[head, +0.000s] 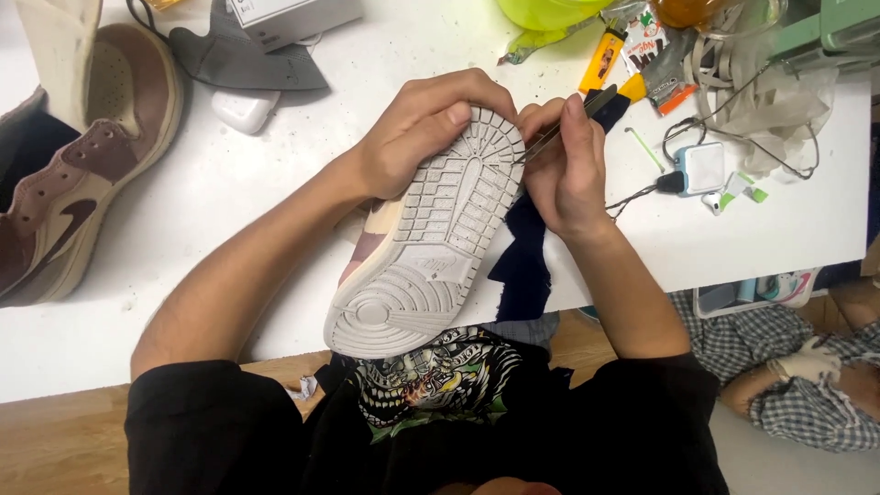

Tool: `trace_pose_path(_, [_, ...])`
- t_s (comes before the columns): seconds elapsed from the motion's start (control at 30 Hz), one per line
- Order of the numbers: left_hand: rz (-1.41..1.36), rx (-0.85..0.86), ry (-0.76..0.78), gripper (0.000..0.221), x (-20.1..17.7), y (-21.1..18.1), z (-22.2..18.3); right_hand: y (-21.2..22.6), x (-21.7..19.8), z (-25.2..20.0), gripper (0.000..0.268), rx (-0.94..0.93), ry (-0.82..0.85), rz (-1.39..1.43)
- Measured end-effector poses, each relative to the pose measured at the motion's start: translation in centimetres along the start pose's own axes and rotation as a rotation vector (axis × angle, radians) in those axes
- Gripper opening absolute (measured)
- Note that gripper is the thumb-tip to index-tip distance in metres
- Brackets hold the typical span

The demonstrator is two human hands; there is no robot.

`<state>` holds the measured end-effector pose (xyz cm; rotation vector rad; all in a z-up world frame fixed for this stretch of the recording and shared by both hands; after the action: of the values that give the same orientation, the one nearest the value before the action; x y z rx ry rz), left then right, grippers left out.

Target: Using a small metal tool to tuck fabric into the seam of a sneaker sole.

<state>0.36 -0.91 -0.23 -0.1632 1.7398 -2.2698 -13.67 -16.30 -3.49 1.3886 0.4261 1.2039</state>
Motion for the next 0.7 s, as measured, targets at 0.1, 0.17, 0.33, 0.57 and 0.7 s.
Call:
trace_pose_path(0.1, [-0.010, -0.007, -0.002, 0.050, -0.02, -0.05, 0.01, 0.04, -0.05, 0.01, 0.045, 0.010, -0.003, -0.012])
trace_pose_path(0.17, [-0.013, -0.005, 0.007, 0.049, -0.05, -0.08, -0.01, 0.04, -0.06, 0.03, 0.045, 0.012, 0.007, -0.013])
trace_pose_path(0.33, [-0.019, 0.015, 0.002, 0.049, -0.12, 0.17, 0.13, -0.13, -0.18, -0.01, 0.044, 0.011, 0.006, -0.001])
trace_pose_path(0.57, [-0.038, 0.017, 0.021, 0.046, -0.08, 0.41, 0.02, -0.02, 0.07, 0.02, 0.045, 0.015, 0.003, -0.007])
trace_pose_path(0.7, [-0.020, 0.018, 0.019, 0.047, 0.08, 0.77, 0.05, -0.68, -0.57, -0.05, 0.045, 0.005, 0.016, -0.020])
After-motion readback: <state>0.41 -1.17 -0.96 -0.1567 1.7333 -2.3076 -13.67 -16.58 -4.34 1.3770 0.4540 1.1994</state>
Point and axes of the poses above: each hand's wrist, its own z-axis towards the middle knuckle, its own x-axis out of the palm, y = z × x, the point moved 1 cm from there along z, towards the middle knuckle, and after that the axes turned 14 degrees about -x, right-handed, at the moved point
